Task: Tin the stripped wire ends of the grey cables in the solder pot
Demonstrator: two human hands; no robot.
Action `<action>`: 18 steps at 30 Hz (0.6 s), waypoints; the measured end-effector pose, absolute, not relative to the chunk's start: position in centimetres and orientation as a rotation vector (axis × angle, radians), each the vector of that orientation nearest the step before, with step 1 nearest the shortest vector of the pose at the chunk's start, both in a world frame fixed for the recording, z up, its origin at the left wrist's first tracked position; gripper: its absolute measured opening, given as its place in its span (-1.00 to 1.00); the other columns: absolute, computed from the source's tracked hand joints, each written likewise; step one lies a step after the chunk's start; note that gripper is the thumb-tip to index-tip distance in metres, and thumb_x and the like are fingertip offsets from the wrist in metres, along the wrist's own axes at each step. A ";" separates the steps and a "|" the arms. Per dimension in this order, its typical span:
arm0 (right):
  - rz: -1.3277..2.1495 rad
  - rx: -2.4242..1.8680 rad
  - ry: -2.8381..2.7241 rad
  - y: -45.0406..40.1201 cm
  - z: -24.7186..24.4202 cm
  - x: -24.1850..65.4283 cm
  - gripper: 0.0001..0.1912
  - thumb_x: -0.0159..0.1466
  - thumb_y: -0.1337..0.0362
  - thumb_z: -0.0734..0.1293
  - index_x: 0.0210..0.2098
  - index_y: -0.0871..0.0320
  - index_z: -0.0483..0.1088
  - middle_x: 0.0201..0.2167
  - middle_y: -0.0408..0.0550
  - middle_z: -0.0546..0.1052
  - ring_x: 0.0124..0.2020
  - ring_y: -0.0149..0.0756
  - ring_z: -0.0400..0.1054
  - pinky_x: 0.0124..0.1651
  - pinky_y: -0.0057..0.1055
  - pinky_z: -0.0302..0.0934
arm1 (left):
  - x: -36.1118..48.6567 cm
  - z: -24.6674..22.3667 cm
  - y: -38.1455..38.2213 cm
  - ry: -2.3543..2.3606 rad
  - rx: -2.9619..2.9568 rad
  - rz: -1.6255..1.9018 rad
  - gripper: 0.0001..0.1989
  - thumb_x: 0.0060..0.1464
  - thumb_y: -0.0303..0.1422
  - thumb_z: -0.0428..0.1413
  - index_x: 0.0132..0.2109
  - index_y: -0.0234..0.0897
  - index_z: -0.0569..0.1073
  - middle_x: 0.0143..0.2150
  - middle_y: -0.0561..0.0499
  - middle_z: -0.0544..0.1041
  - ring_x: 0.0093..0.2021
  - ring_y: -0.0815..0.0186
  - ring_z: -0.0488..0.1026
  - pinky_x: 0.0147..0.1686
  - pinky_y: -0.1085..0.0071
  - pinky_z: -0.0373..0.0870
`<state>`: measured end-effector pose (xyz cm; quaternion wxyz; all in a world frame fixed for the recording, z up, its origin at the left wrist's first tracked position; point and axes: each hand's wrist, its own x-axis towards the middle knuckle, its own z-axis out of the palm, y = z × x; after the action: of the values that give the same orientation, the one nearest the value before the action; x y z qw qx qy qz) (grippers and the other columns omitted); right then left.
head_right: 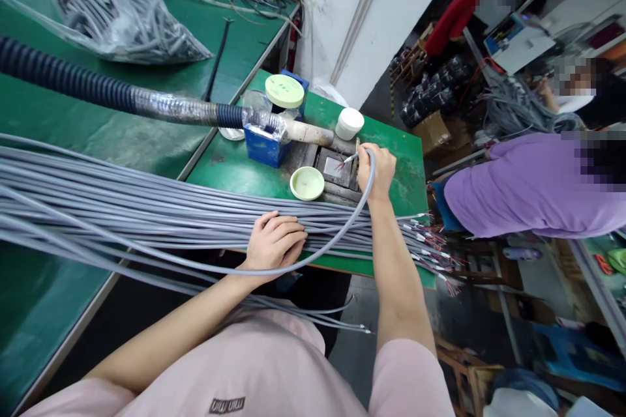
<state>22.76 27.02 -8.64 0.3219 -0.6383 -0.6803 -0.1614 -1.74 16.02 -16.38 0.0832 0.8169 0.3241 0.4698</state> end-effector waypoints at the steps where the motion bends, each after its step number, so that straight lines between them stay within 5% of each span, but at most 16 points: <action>1: -0.423 -1.684 -1.789 27.2 -8.7 22.8 -0.69 0.35 0.15 0.14 -0.32 0.13 0.45 -0.33 -0.02 0.58 -0.28 -0.21 0.40 -0.13 -0.32 0.17 | -1.7 -16.3 16.0 0.969 2.441 1.403 -0.87 0.08 -0.46 0.11 -0.21 -0.17 0.49 -0.22 0.07 0.61 -0.08 0.30 0.50 0.13 0.21 0.10; 18: -0.410 -1.692 -1.791 27.1 -8.8 22.7 -0.72 0.33 0.17 0.16 -0.31 0.12 0.46 -0.32 -0.03 0.59 -0.26 -0.21 0.41 -0.12 -0.30 0.19 | -1.9 -16.4 16.5 0.965 2.450 1.403 -0.87 0.09 -0.45 0.11 -0.20 -0.17 0.49 -0.21 0.06 0.61 -0.07 0.29 0.49 0.14 0.20 0.10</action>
<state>22.70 27.10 -8.75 0.3165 -0.6425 -0.6802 -0.1557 -1.93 16.50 -16.36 0.0788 0.8186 0.3224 0.4688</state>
